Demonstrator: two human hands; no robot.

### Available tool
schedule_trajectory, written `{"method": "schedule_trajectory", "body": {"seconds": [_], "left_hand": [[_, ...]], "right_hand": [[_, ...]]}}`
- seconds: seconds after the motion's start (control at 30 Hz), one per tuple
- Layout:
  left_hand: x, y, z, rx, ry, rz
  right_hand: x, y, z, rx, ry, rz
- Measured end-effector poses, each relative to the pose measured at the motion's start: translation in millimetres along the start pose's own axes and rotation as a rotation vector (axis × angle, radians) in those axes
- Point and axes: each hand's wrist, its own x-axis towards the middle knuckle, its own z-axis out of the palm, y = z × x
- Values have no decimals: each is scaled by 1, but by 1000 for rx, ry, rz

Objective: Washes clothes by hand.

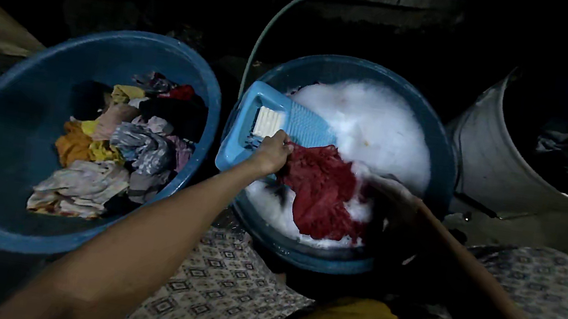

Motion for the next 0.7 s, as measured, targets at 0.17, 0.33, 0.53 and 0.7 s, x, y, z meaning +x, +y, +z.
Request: {"method": "schedule_trajectory", "body": {"seconds": [0.17, 0.33, 0.53, 0.7], "left_hand": [[-8, -10, 5, 154, -29, 28], [-16, -13, 17, 360, -65, 102], [-6, -9, 19, 396, -60, 109], [-5, -6, 2, 93, -24, 60]], "right_hand": [[7, -7, 6, -186, 352, -183], [7, -51, -14, -1038, 203, -107], [-17, -97, -14, -1110, 563, 81], [38, -13, -10, -505, 467, -56]]}}
